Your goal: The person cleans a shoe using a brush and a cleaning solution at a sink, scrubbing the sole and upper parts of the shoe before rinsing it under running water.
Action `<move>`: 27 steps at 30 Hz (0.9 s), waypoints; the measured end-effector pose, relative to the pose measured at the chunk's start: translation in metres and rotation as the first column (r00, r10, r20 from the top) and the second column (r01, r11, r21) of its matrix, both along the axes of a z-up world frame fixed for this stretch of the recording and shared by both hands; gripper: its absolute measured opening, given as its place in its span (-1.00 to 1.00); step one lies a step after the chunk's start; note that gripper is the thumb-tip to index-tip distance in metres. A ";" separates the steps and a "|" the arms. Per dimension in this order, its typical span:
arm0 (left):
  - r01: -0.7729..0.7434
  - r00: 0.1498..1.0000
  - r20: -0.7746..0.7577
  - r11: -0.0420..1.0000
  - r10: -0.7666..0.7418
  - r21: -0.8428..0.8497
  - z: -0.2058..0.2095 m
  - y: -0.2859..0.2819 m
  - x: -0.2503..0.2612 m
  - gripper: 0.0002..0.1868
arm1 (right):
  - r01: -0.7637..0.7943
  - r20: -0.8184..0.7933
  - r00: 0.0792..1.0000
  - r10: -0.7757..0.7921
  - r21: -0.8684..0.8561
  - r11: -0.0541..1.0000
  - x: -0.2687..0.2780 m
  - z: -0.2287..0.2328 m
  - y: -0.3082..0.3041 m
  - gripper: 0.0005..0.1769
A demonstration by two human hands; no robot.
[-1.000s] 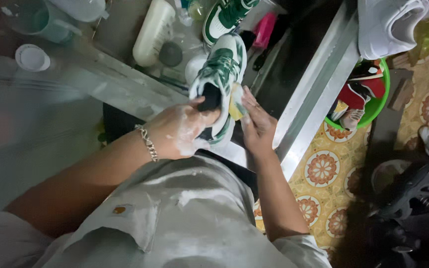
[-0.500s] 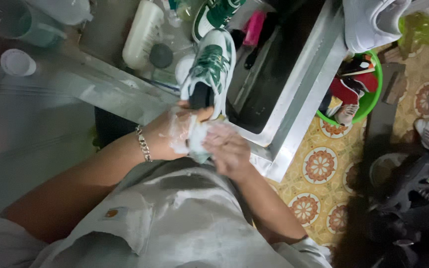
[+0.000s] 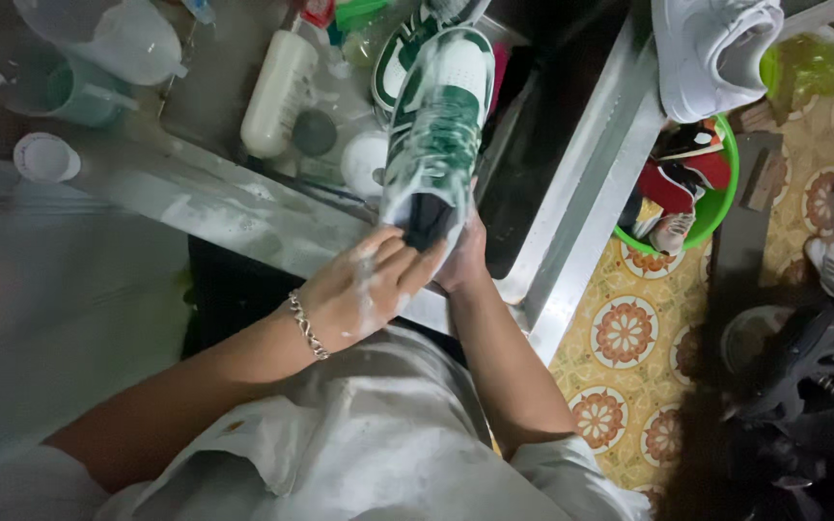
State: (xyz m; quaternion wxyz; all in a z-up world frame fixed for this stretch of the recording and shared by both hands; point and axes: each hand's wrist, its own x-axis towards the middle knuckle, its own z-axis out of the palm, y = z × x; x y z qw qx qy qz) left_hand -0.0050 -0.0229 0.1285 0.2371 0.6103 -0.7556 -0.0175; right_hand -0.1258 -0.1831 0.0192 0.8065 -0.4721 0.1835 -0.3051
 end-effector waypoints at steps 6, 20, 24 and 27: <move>-0.465 0.555 -0.819 0.871 0.146 -0.160 -0.016 -0.002 0.034 -0.03 | -0.007 -0.083 0.996 -0.010 -0.200 0.980 0.020 -0.035 -0.018 -0.17; -0.049 -0.820 -0.449 0.738 0.355 0.673 -0.120 -0.037 0.089 -0.32 | 0.010 -0.088 0.985 -0.147 -0.827 0.563 0.068 -0.024 -0.069 -0.29; 0.001 -0.906 -0.342 0.811 0.248 0.585 -0.179 -0.041 0.097 -0.61 | -0.175 -0.397 0.874 -0.282 -0.797 0.579 0.068 -0.121 -0.140 -0.47; -0.039 -0.912 -0.357 0.822 0.203 0.568 -0.130 -0.044 0.094 -0.69 | -0.573 -0.856 0.367 -0.365 -0.517 0.636 0.089 -0.178 -0.178 -0.26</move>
